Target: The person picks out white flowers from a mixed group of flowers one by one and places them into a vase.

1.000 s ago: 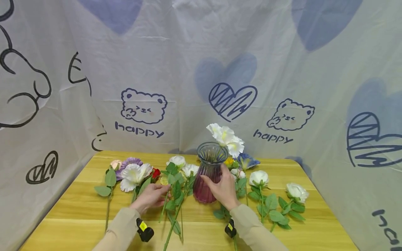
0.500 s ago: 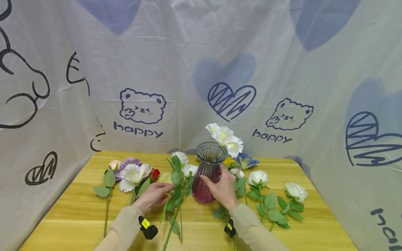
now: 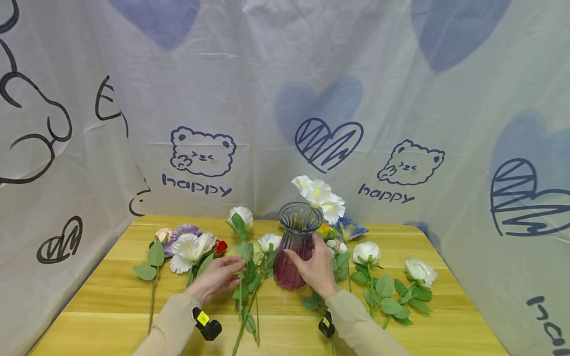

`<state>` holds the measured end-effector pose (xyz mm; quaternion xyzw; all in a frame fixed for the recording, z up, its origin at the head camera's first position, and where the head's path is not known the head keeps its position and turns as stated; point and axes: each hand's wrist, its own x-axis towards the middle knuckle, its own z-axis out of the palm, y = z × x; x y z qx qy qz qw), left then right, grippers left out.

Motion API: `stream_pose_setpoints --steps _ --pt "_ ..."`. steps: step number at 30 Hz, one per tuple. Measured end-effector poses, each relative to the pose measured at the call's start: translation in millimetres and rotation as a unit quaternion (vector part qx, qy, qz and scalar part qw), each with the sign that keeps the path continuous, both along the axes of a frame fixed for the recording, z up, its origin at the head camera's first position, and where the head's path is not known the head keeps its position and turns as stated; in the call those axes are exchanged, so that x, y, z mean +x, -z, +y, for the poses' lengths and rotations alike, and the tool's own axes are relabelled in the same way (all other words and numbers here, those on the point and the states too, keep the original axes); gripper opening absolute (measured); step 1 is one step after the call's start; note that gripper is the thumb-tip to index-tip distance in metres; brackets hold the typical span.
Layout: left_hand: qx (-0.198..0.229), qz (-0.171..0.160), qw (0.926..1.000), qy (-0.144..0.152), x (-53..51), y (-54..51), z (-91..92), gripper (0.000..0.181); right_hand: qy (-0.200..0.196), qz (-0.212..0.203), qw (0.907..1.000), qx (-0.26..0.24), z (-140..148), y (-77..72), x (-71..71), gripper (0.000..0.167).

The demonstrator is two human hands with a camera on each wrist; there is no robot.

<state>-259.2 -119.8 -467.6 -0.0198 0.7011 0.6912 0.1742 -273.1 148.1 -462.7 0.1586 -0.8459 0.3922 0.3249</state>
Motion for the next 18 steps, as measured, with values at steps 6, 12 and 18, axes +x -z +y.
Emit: stream_pose_setpoints --steps 6,12,18 --pt "-0.014 0.016 0.9998 0.005 1.2 -4.0 -1.3 0.042 0.004 -0.005 1.0 0.001 0 0.9 -0.1 0.053" --pt "-0.037 0.035 0.9987 -0.01 2.2 -10.9 -0.4 0.041 0.001 0.0 1.0 -0.001 1 1.5 -0.2 0.052" --pt "-0.034 0.056 0.9978 -0.008 1.9 -20.0 -0.9 0.042 -0.001 0.006 1.0 0.0 1 1.2 -0.2 0.054"
